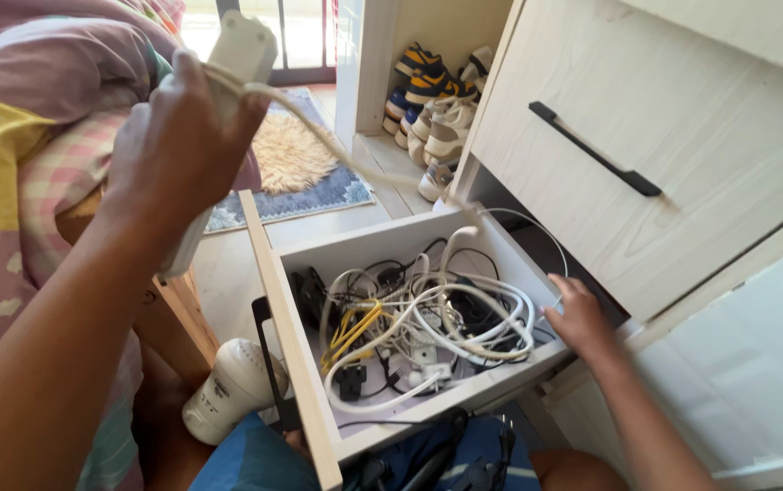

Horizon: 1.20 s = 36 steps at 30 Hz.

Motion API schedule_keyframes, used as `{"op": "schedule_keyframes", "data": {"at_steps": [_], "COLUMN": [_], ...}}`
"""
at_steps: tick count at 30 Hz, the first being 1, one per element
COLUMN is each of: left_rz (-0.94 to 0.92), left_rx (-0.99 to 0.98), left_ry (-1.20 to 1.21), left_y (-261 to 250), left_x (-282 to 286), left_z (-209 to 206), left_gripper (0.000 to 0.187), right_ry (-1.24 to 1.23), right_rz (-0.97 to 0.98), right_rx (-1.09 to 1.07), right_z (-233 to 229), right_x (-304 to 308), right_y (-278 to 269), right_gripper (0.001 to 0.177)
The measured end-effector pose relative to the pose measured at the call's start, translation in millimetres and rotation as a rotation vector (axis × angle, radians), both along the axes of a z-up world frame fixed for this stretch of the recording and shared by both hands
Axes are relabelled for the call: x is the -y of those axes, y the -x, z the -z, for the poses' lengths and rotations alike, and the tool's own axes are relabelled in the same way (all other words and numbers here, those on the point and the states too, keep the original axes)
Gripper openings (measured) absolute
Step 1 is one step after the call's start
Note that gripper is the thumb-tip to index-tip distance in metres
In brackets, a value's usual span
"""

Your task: The person sorts through a drawer containing tangled cords and small appliances. They pick up a hair straightener, a blue cloth, a white humidifier, and a power strip, briefly inspecting each item before placing them back into the drawer.

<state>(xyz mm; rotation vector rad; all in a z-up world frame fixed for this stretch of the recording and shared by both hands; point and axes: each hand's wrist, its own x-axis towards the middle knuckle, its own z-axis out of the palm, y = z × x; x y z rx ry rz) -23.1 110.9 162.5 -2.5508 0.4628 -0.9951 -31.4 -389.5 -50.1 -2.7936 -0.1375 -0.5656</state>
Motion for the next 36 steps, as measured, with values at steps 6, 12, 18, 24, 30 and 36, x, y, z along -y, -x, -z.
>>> {"op": "schedule_keyframes", "data": {"at_steps": [6,12,18,24,30,36], "left_rz": [-0.038,0.307,0.542,0.779,0.96,0.51], "left_rx": [-0.335,-0.376,-0.716,-0.74,-0.799,-0.715], "left_ry": [0.268,0.158,0.12,0.618,1.0,1.135], "left_y": [14,24,40,57,55,32], "left_x": [63,110,127,133,135,142], "left_z": [18,45,72,94,95,95], "left_gripper": [0.072,0.086,0.121,0.142,0.116,0.081], "right_ry": [-0.391,-0.606,0.03,-0.836,-0.784,-0.543], "right_rz": [-0.613,-0.424,-0.881,-0.718,-0.734,-0.311], "right_rx": [0.249,-0.282,0.406,-0.187,-0.052,-0.162], "right_z": [-65,-156,-164,-103,-35,-62], "right_x": [-109,-163,-140,-100,-109,-141], "right_y": [24,57,39,-11,0,57], "right_gripper": [0.069,0.026,0.012,0.017,0.029,0.028]}}
